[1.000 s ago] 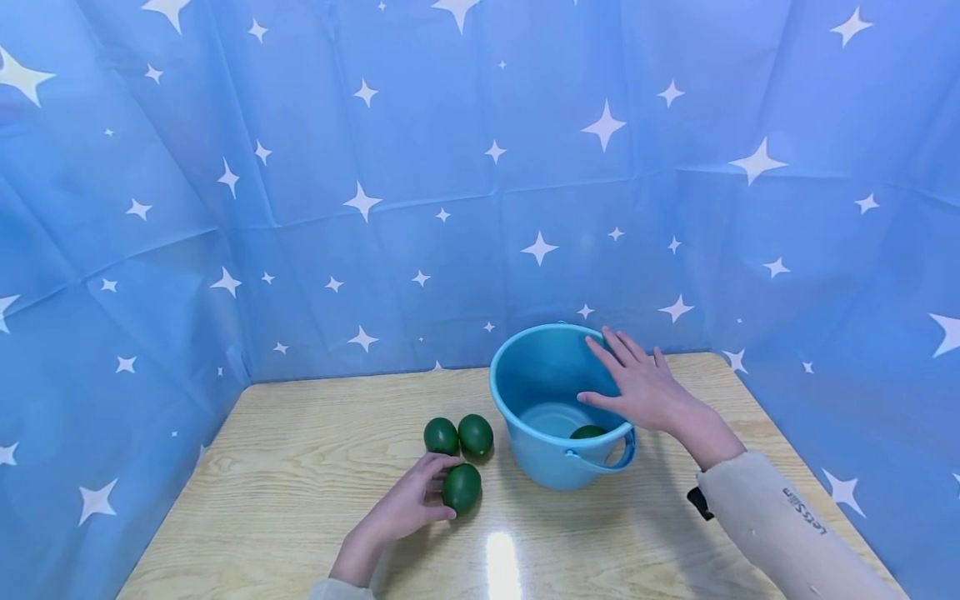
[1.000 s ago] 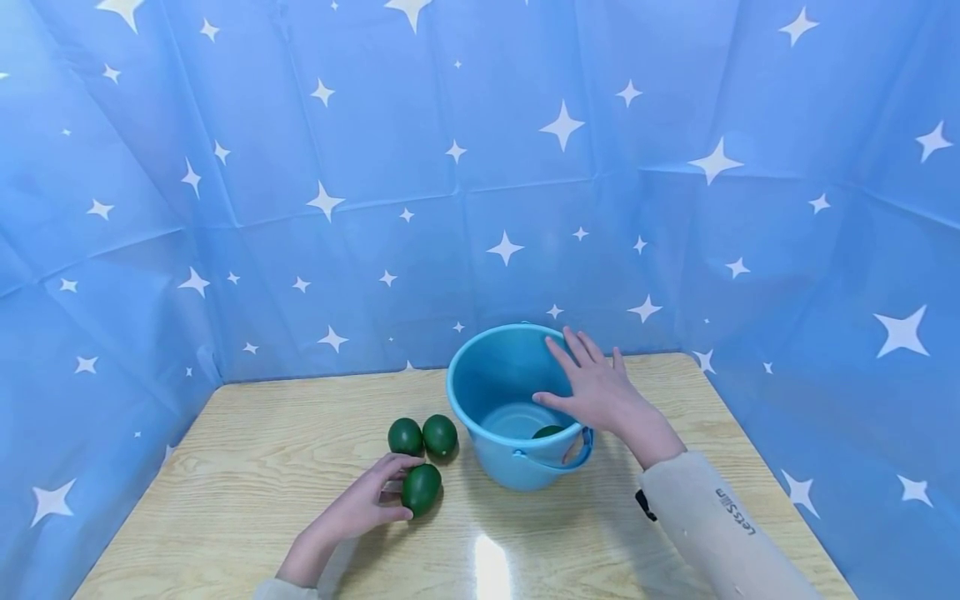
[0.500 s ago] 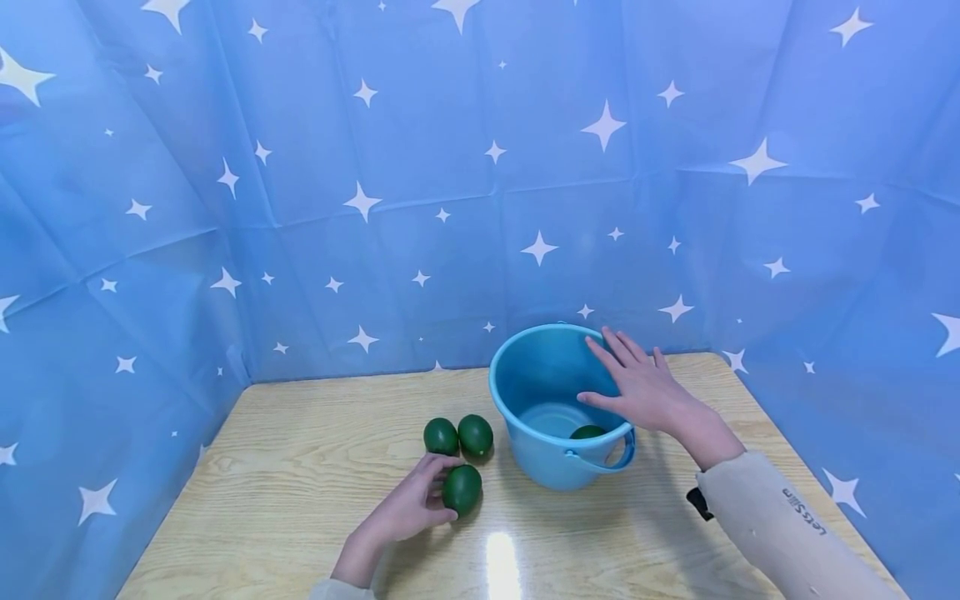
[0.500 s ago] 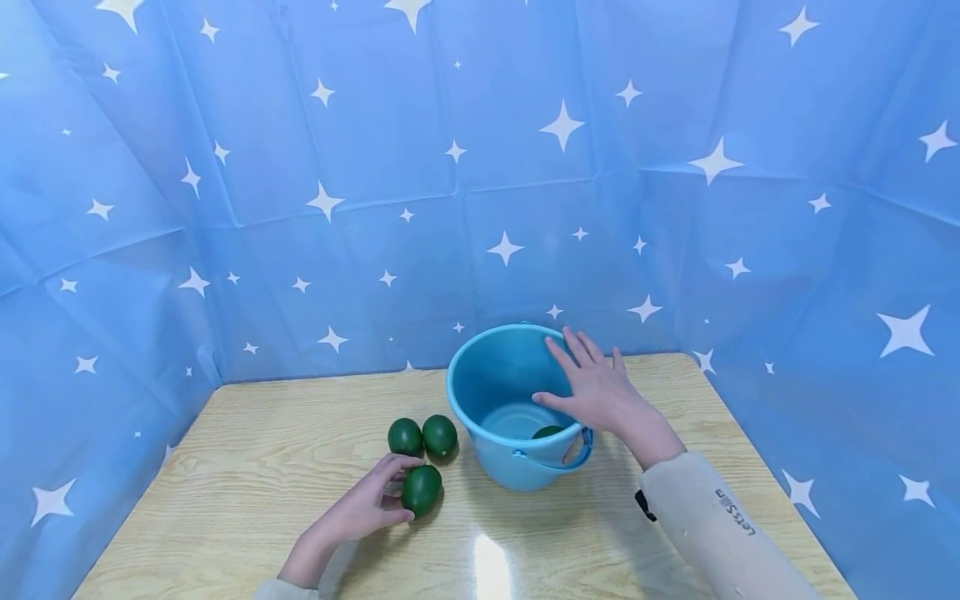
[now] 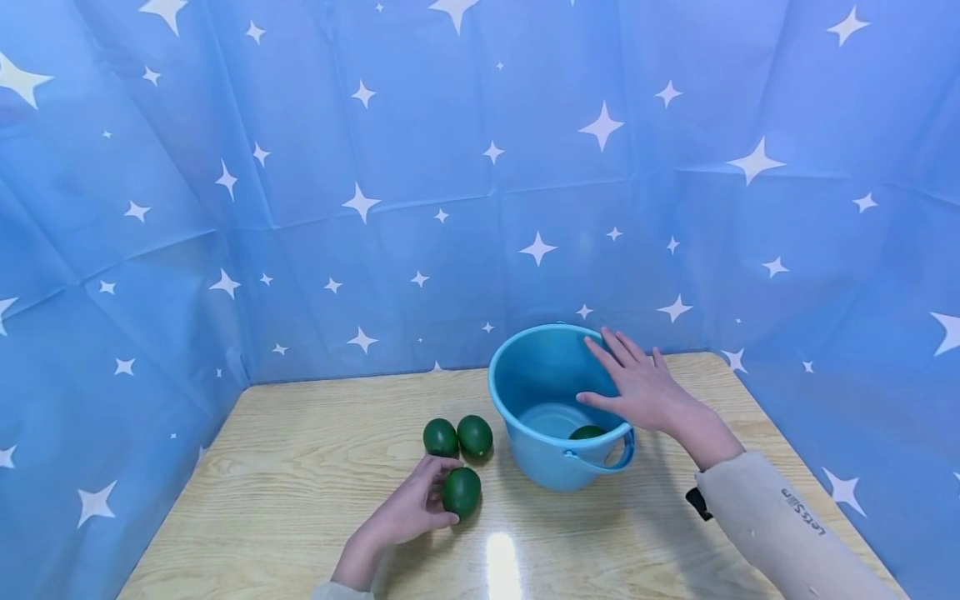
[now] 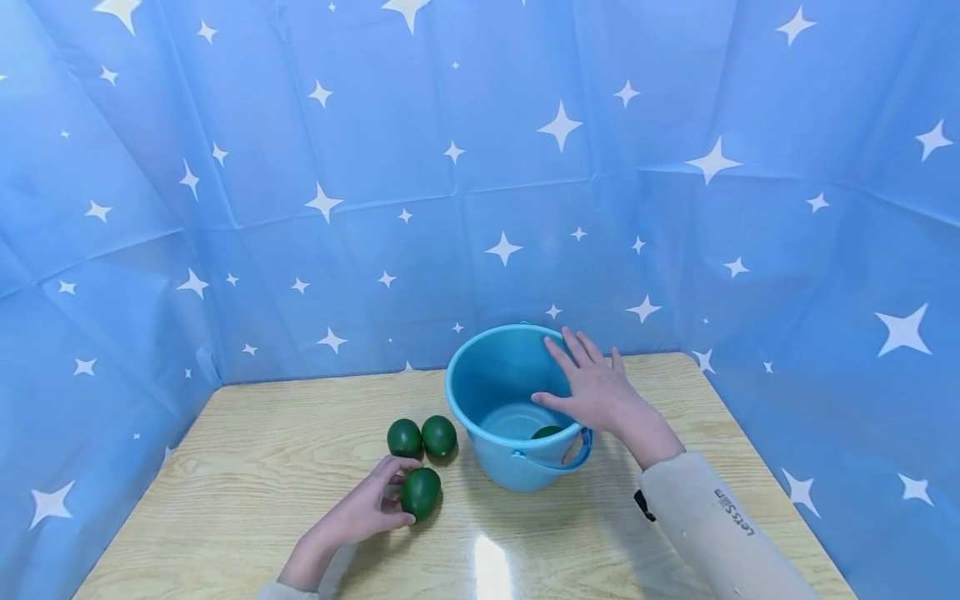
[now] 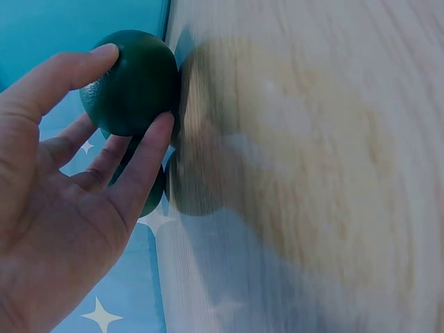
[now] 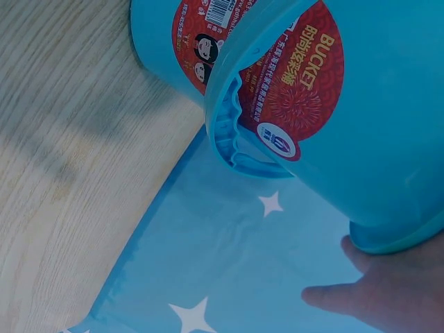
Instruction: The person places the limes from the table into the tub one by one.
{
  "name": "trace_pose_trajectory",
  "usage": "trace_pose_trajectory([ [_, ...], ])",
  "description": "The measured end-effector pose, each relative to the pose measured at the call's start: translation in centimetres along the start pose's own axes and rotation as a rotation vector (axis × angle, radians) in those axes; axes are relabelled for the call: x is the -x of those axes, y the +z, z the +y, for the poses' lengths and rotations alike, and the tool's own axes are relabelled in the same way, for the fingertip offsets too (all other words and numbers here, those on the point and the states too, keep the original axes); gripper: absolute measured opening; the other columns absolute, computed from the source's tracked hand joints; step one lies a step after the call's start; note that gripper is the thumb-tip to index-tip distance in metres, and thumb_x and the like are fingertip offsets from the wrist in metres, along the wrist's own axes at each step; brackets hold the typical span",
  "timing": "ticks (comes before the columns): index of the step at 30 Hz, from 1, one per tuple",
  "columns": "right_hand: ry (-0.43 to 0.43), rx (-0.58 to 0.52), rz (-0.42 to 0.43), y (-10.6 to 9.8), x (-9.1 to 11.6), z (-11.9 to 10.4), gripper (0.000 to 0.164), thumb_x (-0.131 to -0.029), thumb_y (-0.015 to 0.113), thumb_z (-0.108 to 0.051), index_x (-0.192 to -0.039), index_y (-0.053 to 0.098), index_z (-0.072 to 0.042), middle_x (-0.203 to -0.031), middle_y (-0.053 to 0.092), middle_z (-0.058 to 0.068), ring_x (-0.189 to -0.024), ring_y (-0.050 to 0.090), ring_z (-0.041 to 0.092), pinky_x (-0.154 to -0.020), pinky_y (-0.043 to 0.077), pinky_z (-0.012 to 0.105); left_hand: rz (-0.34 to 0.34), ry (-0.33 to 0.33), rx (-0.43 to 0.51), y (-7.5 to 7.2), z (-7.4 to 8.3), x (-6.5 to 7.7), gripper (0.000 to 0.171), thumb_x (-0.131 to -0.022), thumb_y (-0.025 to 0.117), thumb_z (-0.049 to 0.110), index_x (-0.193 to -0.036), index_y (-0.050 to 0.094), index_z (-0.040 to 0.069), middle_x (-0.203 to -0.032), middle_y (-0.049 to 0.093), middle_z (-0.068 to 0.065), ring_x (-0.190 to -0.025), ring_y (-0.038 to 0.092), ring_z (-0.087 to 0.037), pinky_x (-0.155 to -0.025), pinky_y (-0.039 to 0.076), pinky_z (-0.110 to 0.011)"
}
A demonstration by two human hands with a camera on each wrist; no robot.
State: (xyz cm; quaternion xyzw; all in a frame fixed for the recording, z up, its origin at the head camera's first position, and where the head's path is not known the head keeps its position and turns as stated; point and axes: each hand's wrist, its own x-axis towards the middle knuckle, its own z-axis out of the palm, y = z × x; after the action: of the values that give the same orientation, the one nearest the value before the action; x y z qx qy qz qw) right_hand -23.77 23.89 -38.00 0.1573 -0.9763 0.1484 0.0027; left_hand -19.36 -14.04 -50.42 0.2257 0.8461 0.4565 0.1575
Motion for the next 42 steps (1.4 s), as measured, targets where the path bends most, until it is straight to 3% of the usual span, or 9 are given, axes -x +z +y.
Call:
trace_pose_trajectory([
  [12,-0.004,0.004,0.006,0.00,0.06,-0.14,0.093,-0.092,0.058,-0.062,-0.160,0.019,-0.012,-0.166,0.011,0.022,-0.151,0.009,0.049,-0.113,0.007,0.081,-0.005,-0.009,0.032,0.12,0.12,-0.01,0.071,-0.082,0.080,0.015,-0.144,0.046,0.009,-0.140,0.042,-0.014,-0.127,0.052,-0.038,-0.095,0.059,-0.036],
  [42,-0.002,0.004,0.008,0.09,0.01,-0.01,0.094,-0.092,0.058,-0.062,-0.160,0.019,-0.012,-0.167,0.010,0.022,-0.151,0.008,0.049,-0.113,0.006,0.081,-0.007,-0.002,0.000,0.41,0.07,-0.07,0.071,-0.082,0.081,0.016,-0.143,0.046,0.011,-0.142,0.044,-0.013,-0.128,0.053,-0.038,-0.093,0.059,-0.035],
])
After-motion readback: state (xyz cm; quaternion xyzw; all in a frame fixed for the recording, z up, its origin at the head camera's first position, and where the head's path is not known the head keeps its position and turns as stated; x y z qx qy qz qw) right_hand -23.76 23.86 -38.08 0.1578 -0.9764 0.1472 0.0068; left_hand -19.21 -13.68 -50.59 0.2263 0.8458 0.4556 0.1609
